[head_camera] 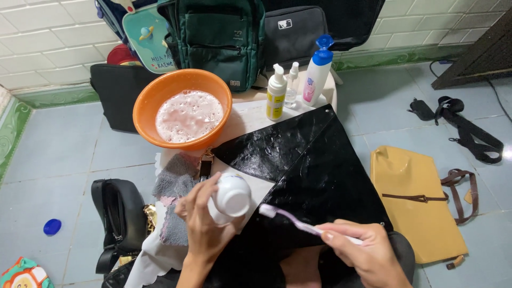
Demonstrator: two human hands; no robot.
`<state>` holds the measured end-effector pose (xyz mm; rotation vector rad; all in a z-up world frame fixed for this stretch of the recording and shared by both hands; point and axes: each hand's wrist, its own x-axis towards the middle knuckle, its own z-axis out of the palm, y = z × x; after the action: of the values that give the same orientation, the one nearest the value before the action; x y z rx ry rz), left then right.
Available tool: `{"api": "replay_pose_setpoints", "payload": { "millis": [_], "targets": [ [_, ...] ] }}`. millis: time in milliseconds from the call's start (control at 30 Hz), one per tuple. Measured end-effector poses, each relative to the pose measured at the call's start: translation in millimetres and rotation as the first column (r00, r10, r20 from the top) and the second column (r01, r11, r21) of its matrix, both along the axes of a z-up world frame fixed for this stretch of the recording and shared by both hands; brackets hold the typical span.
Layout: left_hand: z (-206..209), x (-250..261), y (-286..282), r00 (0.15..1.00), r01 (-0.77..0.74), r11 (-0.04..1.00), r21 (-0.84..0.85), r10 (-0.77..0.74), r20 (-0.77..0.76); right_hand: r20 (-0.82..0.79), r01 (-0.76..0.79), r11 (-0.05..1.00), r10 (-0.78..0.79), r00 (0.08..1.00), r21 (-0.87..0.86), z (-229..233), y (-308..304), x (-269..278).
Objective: Cleaning a black leather piece using a toothbrush and cleaning solution
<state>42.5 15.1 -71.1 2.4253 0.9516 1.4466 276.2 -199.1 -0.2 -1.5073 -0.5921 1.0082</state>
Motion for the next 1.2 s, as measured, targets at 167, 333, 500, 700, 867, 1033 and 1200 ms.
{"api": "replay_pose_setpoints", "payload": {
  "millis": [167, 333, 500, 700, 867, 1033, 1200],
  "targets": [
    [16.9, -0.6, 3.5, 0.989, -0.111, 0.985, -0.134, 0.097, -0.11, 0.119, 0.293, 0.954, -0.284, 0.951, -0.065, 18.6, -0.8, 14.9],
    [0.0, -0.1, 9.6, 0.964, -0.244, 0.943, -0.225, 0.211, -0.161, 0.929, 0.236, 0.968, -0.16, 0.333, 0.082, -5.6, 2.7, 48.1],
    [0.3, 0.5, 11.0, 0.958, -0.259, 0.936, -0.24, 0.216, -0.191, 0.924, 0.216, 0.973, -0.153, 0.35, 0.079, -3.3, -10.3, 27.4],
    [7.0, 6.7, 10.3, 0.957, -0.262, 0.932, -0.252, 0.216, -0.195, 0.935, 0.088, 0.987, -0.154, 0.319, 0.132, -22.8, -28.4, -1.9],
    [12.9, 6.4, 0.9, 0.948, -0.28, 0.931, -0.235, 0.23, -0.218, 0.899, 0.052, 0.983, -0.183, 0.398, 0.177, -38.0, -37.4, -21.6],
    [52.0, 14.3, -60.6, 0.955, -0.296, 0.95, -0.101, 0.298, 0.006, 0.681, 0.307, 0.926, -0.372, 0.631, 0.221, -34.3, -39.4, -35.3],
    [-41.8, 76.2, -148.4, 0.886, 0.426, 0.591, -0.685, -0.12, 0.448, 0.183, 0.433, 0.874, -0.473, 0.862, 0.221, -118.6, -39.4, -52.8]
  ]
}}
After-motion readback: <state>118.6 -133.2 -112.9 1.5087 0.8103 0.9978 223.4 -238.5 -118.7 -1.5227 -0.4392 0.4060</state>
